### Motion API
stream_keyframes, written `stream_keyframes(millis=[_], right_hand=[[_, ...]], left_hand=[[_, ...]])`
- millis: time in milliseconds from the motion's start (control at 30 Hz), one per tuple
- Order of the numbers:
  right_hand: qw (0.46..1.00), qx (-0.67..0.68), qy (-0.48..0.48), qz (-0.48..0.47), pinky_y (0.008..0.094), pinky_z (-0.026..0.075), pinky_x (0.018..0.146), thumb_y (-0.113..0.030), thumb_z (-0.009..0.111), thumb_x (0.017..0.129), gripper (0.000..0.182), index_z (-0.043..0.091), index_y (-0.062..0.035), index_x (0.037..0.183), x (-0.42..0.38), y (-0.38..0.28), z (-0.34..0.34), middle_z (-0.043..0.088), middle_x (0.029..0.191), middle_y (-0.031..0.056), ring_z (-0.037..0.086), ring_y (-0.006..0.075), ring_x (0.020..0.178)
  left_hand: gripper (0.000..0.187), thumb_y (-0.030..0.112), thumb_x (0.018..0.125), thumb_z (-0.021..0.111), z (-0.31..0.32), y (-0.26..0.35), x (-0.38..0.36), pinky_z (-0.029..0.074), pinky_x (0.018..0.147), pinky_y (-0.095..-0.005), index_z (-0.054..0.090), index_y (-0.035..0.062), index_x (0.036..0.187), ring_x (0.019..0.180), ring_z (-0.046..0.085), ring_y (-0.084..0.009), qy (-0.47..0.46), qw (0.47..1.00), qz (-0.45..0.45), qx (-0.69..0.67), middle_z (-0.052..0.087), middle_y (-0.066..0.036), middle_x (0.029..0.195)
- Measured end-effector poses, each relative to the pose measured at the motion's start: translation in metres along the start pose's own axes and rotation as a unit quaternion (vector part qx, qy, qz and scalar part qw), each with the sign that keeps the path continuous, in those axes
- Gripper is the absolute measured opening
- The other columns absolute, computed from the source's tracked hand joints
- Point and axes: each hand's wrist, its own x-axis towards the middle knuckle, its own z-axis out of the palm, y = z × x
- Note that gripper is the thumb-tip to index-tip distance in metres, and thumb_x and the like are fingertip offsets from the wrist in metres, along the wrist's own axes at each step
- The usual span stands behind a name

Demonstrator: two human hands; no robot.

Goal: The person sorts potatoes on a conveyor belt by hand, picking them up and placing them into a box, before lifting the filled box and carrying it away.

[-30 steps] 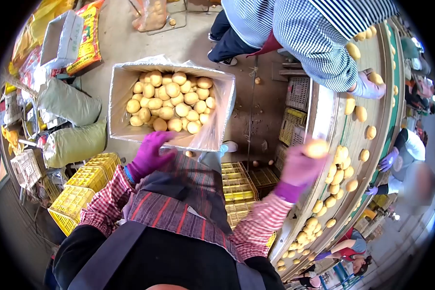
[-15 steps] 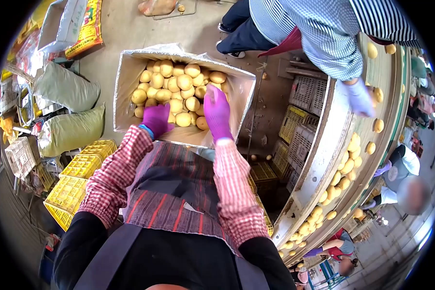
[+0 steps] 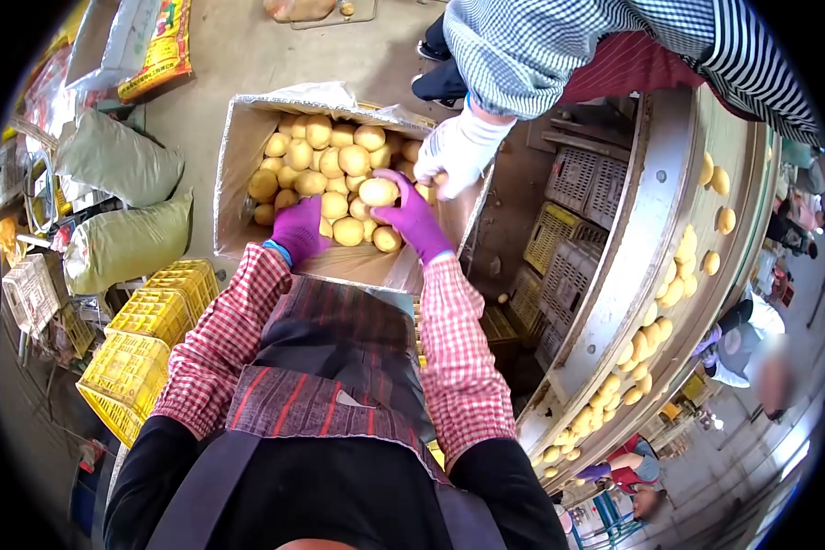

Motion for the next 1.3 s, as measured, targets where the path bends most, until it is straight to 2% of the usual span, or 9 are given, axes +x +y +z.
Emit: stream_keyframes(millis=[167,267,533,667,733,900,1000,1067,1300], right_hand=[[0.963,0.266,-0.029,-0.024,0.0376,0.037,0.126,0.008,0.078,0.082,0.079,0.048,-0.0067,0.154,-0.068,-0.042,0.030,0.047,0.163,0.0126,0.044,0.0250,0.153],[0.965,0.238,-0.023,-0.105,0.0383,0.037,0.126,0.008,0.079,0.082,0.083,0.045,-0.0050,0.156,-0.084,-0.045,0.037,0.043,0.166,0.0139,0.041,0.0255,0.155],[0.965,0.225,0.025,-0.134,0.0397,0.032,0.129,0.009,0.080,0.081,0.103,0.028,-0.0054,0.168,-0.110,-0.074,0.037,0.040,0.168,0.0154,0.036,0.0262,0.158],[0.945,0.309,0.045,-0.098,0.0363,0.051,0.111,-0.029,0.069,0.106,0.072,0.035,-0.0040,0.165,-0.107,-0.055,0.035,0.051,0.158,0.0166,0.058,0.0252,0.139],[0.931,0.358,0.047,-0.048,0.0335,0.056,0.086,-0.059,0.046,0.112,0.072,0.045,-0.0039,0.158,-0.108,-0.059,0.036,0.065,0.139,0.0204,0.071,0.0283,0.110],[0.825,0.559,0.061,0.062,0.0317,0.054,0.066,-0.072,0.035,0.108,0.081,0.055,-0.0034,0.145,-0.104,-0.057,0.037,0.070,0.125,0.0235,0.070,0.0291,0.089],[0.795,0.601,0.070,0.049,0.0311,0.055,0.065,-0.073,0.040,0.107,0.079,0.057,-0.0043,0.143,-0.101,-0.047,0.039,0.072,0.123,0.0230,0.071,0.0279,0.086],[0.790,0.604,0.086,0.050,0.0316,0.056,0.065,-0.072,0.043,0.106,0.078,0.056,-0.0051,0.144,-0.097,-0.038,0.040,0.072,0.125,0.0232,0.071,0.0283,0.089],[0.791,0.551,0.230,0.134,0.0310,0.058,0.081,-0.068,0.045,0.107,0.075,0.050,-0.0097,0.153,-0.088,-0.022,0.036,0.065,0.142,0.0214,0.069,0.0296,0.113]], left_hand=[[0.073,0.027,0.077,0.082,0.017,-0.013,0.005,0.059,0.085,-0.0480,0.054,0.0052,0.141,0.104,0.073,-0.0370,0.013,0.998,0.024,-0.048,0.071,-0.020,0.118],[0.067,0.025,0.078,0.079,0.024,-0.018,-0.001,0.058,0.078,-0.0511,0.056,0.0065,0.138,0.095,0.074,-0.0342,0.125,0.982,0.130,-0.062,0.072,-0.015,0.111],[0.078,0.025,0.079,0.082,-0.025,0.010,-0.010,0.056,0.092,-0.0499,0.053,0.0135,0.150,0.110,0.067,-0.0401,0.094,0.978,0.180,-0.054,0.068,-0.019,0.121],[0.075,0.023,0.080,0.082,-0.026,0.028,0.021,0.055,0.096,-0.0512,0.054,0.0037,0.146,0.113,0.065,-0.0410,0.304,0.925,0.152,-0.170,0.066,-0.019,0.125],[0.076,0.022,0.079,0.082,-0.021,0.034,0.046,0.054,0.098,-0.0505,0.054,0.0021,0.146,0.116,0.064,-0.0401,0.330,0.910,0.167,-0.188,0.066,-0.020,0.129],[0.069,0.018,0.080,0.081,-0.031,0.054,0.037,0.051,0.108,-0.0480,0.059,0.0046,0.144,0.127,0.062,-0.0406,0.266,0.929,0.216,-0.139,0.063,-0.021,0.142],[0.053,0.029,0.084,0.076,-0.030,0.070,0.021,0.058,0.095,-0.0459,0.067,0.0071,0.132,0.108,0.072,-0.0397,0.034,0.943,0.267,-0.196,0.074,-0.015,0.123],[0.045,0.040,0.085,0.075,-0.012,0.078,0.007,0.059,0.084,-0.0470,0.071,0.0096,0.119,0.097,0.074,-0.0383,-0.053,0.955,0.291,-0.004,0.076,-0.014,0.110],[0.037,0.041,0.092,0.067,-0.007,0.074,-0.034,0.052,0.084,-0.0499,0.072,0.0146,0.118,0.096,0.071,-0.0334,-0.019,0.978,0.207,-0.013,0.073,-0.012,0.106]])
